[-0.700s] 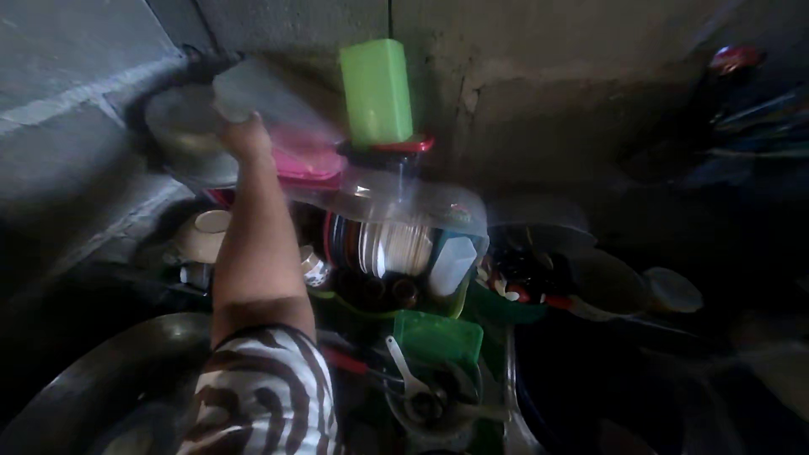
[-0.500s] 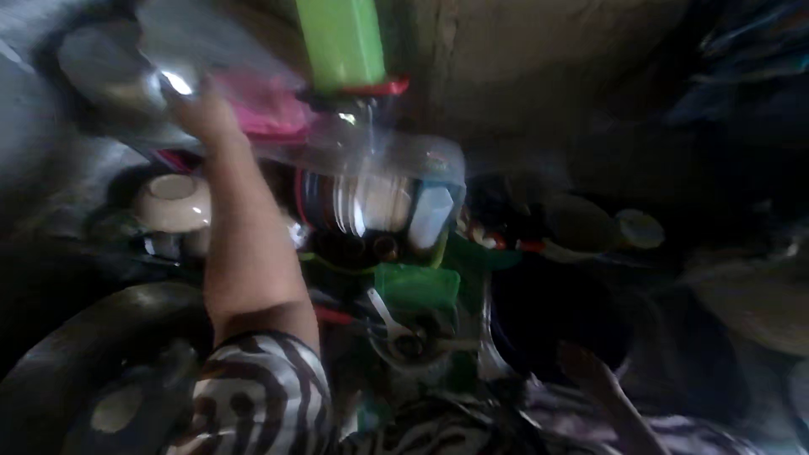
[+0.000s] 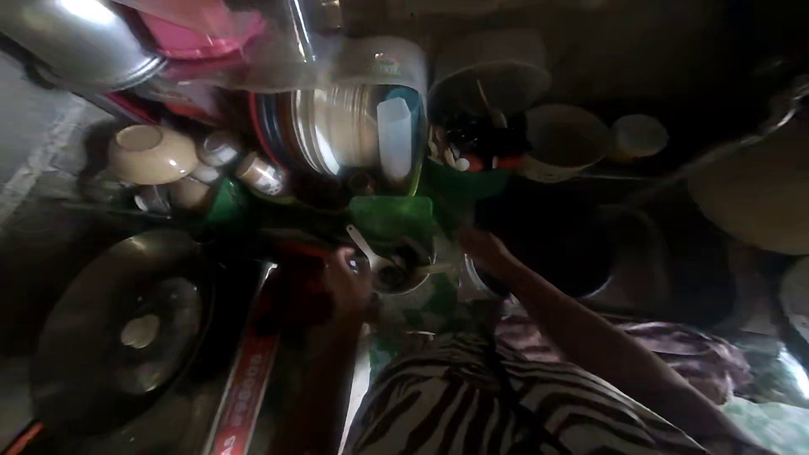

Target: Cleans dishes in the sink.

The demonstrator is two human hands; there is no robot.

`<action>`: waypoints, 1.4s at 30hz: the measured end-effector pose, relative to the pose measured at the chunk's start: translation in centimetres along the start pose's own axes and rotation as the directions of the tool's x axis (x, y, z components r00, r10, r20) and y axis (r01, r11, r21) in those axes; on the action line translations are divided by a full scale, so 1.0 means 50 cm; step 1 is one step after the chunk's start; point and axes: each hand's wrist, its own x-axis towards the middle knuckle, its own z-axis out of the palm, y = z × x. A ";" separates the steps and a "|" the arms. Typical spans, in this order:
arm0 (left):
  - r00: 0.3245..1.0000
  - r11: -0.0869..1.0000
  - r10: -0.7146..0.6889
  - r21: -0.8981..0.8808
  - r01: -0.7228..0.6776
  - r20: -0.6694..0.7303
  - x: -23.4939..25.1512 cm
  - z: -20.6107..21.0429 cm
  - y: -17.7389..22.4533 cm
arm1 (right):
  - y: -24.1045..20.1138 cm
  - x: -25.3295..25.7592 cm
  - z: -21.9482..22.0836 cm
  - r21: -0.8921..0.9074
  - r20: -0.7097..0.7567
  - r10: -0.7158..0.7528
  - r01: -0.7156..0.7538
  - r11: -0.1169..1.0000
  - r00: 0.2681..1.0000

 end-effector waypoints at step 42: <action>0.754 0.933 0.064 0.228 -0.277 0.653 -0.091 0.877 0.397 | 0.517 0.055 -0.391 0.519 -0.024 0.541 -0.452 0.725 0.841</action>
